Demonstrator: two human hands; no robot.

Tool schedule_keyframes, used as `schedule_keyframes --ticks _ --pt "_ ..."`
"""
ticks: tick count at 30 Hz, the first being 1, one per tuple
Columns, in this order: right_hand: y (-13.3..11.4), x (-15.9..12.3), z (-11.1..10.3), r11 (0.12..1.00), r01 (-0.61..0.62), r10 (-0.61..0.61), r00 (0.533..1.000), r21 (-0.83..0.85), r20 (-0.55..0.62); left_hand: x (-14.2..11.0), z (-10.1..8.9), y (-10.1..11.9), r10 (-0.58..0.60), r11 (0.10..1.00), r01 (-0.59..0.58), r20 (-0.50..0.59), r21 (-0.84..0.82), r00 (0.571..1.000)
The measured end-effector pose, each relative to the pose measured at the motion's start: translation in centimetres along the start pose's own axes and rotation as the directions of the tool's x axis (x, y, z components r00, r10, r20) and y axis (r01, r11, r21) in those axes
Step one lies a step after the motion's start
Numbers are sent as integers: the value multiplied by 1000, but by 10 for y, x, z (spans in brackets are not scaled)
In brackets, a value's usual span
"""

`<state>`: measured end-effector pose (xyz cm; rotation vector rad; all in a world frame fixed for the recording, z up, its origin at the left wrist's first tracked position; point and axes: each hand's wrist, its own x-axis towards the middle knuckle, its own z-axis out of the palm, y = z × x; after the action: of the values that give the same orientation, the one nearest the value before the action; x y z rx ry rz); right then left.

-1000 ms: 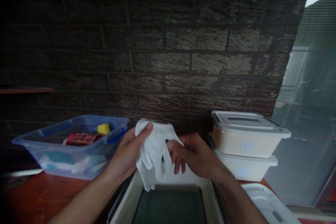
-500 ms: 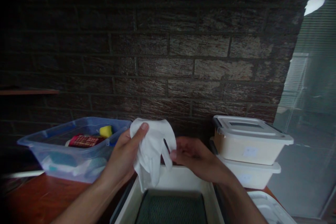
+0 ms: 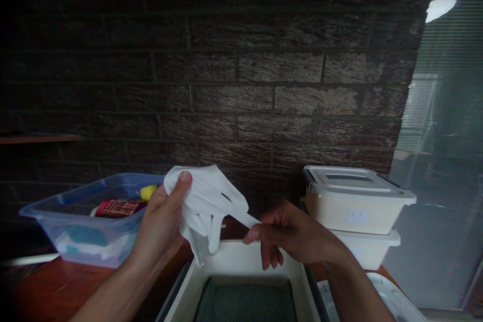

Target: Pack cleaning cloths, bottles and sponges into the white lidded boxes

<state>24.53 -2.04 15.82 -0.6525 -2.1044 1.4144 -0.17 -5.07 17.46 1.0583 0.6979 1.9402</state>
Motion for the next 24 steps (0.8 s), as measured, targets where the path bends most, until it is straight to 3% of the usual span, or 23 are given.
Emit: schedule_keyframes --ticks 6,9,12,16,20,24 --pt "2 -7 -16 996 -83 84 992 -17 90 7 -3 -3 38 999 -37 -53 13 998" --pt "0 -8 -17 993 -101 105 991 -58 77 8 -2 -1 69 998 -67 -93 21 993" --pt "-3 -1 -7 999 -5 3 999 -35 -44 2 1 -2 30 997 -27 -46 69 999" --pt "-4 14 11 988 153 -155 965 -29 -211 -13 3 -11 -58 991 49 70 125 996" --pt "-1 22 21 974 223 -213 963 43 -162 -20 3 -17 -99 984 79 120 161 988" --pt "-2 15 20 970 240 -242 963 -33 -118 -17 4 -11 -107 991 101 74 84 991"
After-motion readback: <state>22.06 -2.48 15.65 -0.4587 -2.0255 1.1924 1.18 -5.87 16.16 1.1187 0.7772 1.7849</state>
